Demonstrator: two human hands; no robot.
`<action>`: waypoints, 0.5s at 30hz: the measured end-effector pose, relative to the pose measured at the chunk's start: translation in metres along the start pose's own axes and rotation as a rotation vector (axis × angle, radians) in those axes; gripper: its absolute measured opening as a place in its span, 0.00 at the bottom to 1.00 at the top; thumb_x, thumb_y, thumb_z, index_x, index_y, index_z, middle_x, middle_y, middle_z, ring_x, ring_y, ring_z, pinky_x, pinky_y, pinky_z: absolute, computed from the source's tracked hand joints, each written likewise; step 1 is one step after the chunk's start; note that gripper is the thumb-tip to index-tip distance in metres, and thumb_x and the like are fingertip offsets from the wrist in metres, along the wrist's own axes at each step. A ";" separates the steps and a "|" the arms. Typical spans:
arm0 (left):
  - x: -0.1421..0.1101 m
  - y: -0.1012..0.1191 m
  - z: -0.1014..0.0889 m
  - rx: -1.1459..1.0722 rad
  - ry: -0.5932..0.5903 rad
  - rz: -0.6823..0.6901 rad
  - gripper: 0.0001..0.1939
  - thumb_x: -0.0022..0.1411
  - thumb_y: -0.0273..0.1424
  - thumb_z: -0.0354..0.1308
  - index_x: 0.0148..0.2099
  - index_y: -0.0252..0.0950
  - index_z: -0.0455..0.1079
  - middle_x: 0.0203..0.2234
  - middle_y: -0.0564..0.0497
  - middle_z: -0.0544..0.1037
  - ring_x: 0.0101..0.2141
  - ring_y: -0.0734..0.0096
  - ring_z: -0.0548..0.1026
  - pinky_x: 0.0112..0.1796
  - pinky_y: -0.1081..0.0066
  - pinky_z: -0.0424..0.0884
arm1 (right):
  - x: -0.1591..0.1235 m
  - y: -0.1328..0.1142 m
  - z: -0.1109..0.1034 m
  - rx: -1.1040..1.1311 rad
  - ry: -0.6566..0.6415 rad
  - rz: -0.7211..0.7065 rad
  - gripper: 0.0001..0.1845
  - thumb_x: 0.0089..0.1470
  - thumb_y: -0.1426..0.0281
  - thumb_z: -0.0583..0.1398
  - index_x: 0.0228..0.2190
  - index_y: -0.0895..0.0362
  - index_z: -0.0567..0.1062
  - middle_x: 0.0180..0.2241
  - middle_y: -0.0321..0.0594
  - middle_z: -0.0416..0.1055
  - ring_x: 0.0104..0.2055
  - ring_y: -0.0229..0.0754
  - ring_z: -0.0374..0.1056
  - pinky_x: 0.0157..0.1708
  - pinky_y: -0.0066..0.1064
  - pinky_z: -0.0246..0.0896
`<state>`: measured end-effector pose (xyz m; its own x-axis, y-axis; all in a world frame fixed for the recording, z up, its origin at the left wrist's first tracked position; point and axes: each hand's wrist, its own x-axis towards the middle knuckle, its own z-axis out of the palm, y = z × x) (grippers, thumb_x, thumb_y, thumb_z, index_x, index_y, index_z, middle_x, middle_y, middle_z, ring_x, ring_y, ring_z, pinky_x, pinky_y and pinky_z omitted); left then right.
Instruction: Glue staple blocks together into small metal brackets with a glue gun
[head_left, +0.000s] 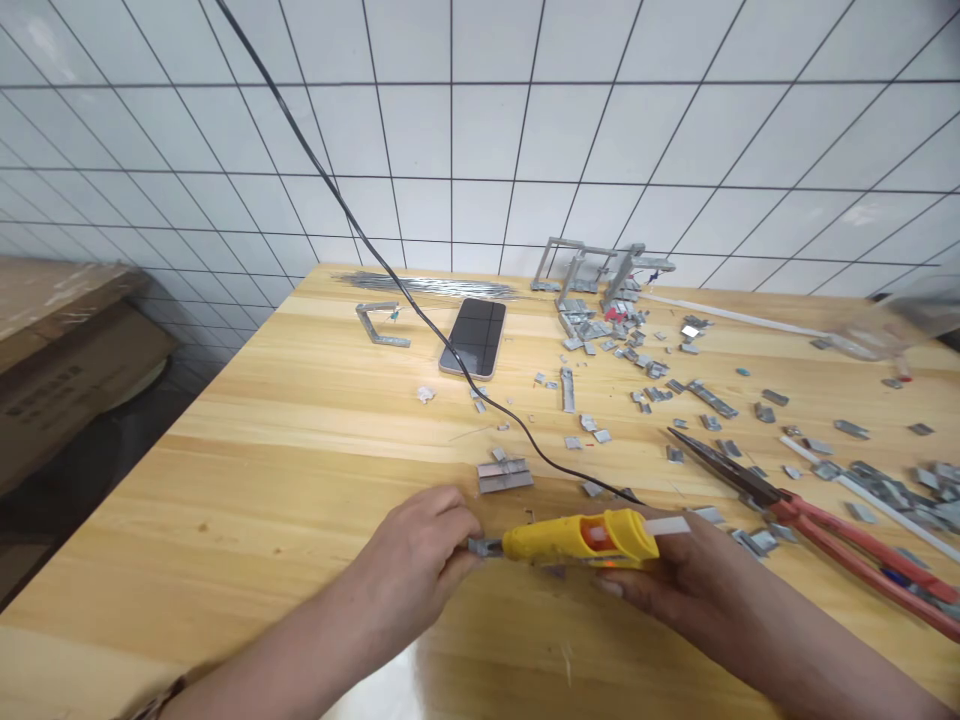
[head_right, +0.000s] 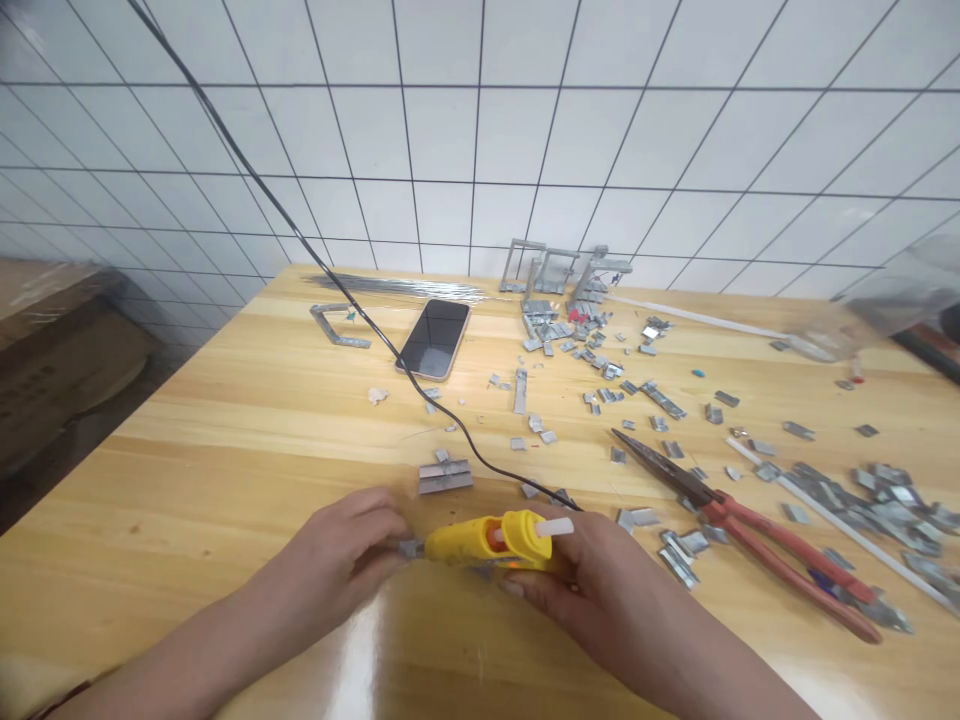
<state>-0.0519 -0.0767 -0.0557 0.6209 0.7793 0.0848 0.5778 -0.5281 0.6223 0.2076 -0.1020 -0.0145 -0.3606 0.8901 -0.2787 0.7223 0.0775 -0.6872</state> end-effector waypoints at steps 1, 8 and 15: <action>0.000 0.000 0.000 -0.001 0.002 -0.002 0.07 0.58 0.18 0.55 0.33 0.34 0.69 0.29 0.50 0.72 0.32 0.68 0.71 0.32 0.72 0.66 | -0.001 0.001 0.000 -0.003 0.006 0.000 0.07 0.55 0.67 0.57 0.31 0.52 0.76 0.28 0.36 0.77 0.35 0.47 0.74 0.34 0.32 0.69; 0.001 0.002 -0.001 -0.014 -0.014 -0.028 0.06 0.59 0.19 0.56 0.33 0.34 0.69 0.30 0.50 0.72 0.32 0.68 0.71 0.32 0.72 0.66 | 0.000 0.007 0.004 -0.019 -0.012 -0.023 0.08 0.55 0.65 0.57 0.31 0.53 0.76 0.31 0.38 0.78 0.33 0.46 0.74 0.32 0.31 0.68; 0.001 0.002 0.000 -0.022 -0.015 -0.031 0.06 0.58 0.18 0.56 0.33 0.33 0.70 0.30 0.50 0.72 0.32 0.68 0.71 0.32 0.72 0.65 | 0.002 0.005 0.001 0.083 -0.020 -0.012 0.08 0.54 0.67 0.58 0.33 0.51 0.78 0.32 0.38 0.78 0.35 0.48 0.74 0.34 0.33 0.70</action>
<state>-0.0506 -0.0768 -0.0544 0.6109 0.7899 0.0540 0.5850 -0.4963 0.6414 0.2099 -0.1007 -0.0187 -0.3810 0.8802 -0.2829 0.6665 0.0495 -0.7438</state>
